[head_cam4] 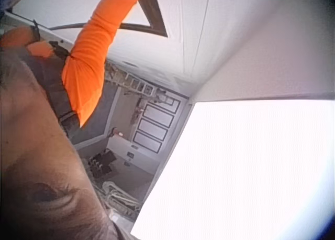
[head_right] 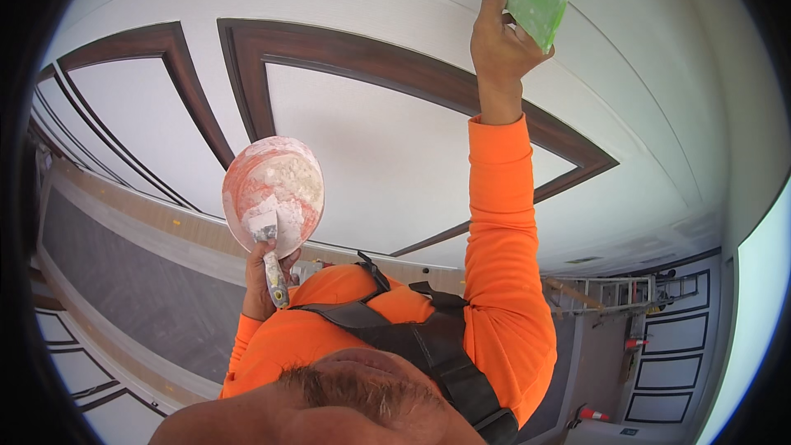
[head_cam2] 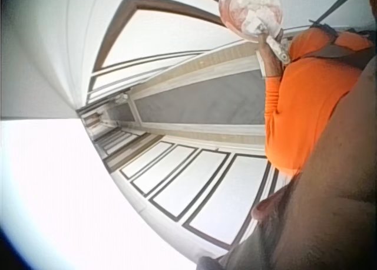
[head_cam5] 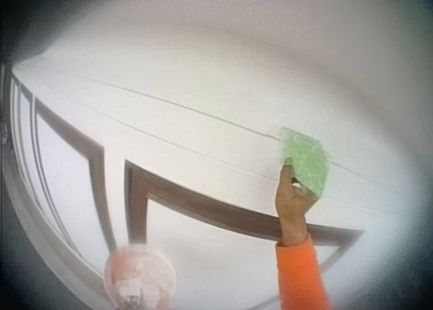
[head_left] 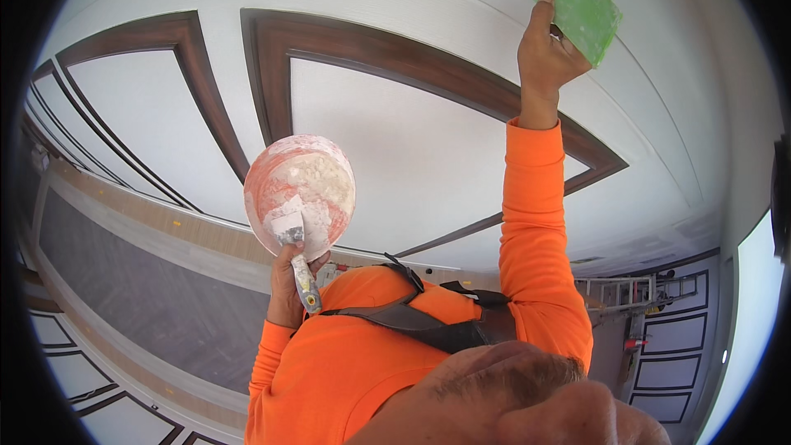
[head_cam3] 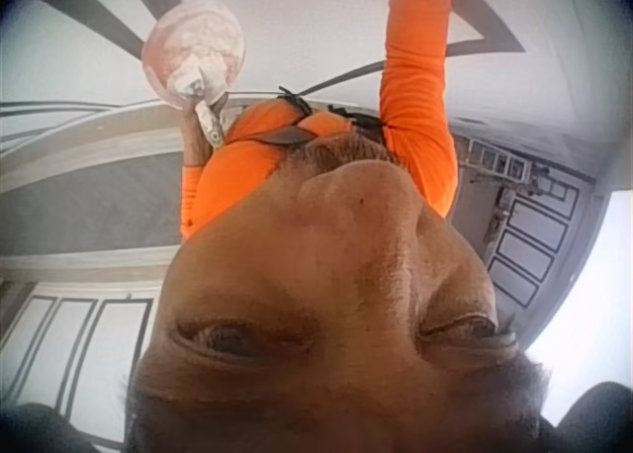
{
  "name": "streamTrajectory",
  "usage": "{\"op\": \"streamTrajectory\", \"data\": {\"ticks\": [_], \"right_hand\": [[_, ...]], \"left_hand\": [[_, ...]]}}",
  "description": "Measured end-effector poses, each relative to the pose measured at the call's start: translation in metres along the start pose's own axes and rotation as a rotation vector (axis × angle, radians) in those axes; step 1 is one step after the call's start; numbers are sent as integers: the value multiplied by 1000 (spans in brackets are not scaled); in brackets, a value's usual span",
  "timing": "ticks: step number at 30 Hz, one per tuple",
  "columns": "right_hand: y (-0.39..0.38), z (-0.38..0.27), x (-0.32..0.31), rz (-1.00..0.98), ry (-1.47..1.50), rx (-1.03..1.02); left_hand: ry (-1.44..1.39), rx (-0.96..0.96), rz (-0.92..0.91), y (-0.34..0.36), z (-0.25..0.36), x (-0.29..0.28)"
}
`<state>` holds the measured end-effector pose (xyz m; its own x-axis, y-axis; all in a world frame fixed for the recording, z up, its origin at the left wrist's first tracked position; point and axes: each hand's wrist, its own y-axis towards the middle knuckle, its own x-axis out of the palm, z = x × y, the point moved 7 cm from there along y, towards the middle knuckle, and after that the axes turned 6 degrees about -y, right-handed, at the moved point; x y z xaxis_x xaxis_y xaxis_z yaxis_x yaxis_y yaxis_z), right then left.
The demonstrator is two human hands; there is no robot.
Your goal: The person applies plaster to a curved ceiling using a green trowel and a hawk. They repeatedly scoop plaster from the hawk and smooth it onto the ceiling surface.
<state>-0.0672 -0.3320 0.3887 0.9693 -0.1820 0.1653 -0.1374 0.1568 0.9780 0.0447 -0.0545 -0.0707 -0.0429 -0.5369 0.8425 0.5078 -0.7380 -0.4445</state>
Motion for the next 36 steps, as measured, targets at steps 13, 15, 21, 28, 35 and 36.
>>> {"op": "streamTrajectory", "data": {"ticks": [13,15,21,28,35,36], "right_hand": [[-6,12,9,4,-15,-5],[-6,10,10,55,19,-14],[-9,13,9,86,-14,-27],[-13,6,7,82,-100,-13],[-12,8,-3,151,-145,-39],[-13,9,-6,141,-167,-43]], "left_hand": [[-5,40,0,-3,0,8],[-10,37,3,-3,0,7],[-10,3,10,1,-2,0],[-14,18,24,-3,-2,4],[-6,1,15,1,-4,-3],[-6,16,8,0,-3,-1]]}}
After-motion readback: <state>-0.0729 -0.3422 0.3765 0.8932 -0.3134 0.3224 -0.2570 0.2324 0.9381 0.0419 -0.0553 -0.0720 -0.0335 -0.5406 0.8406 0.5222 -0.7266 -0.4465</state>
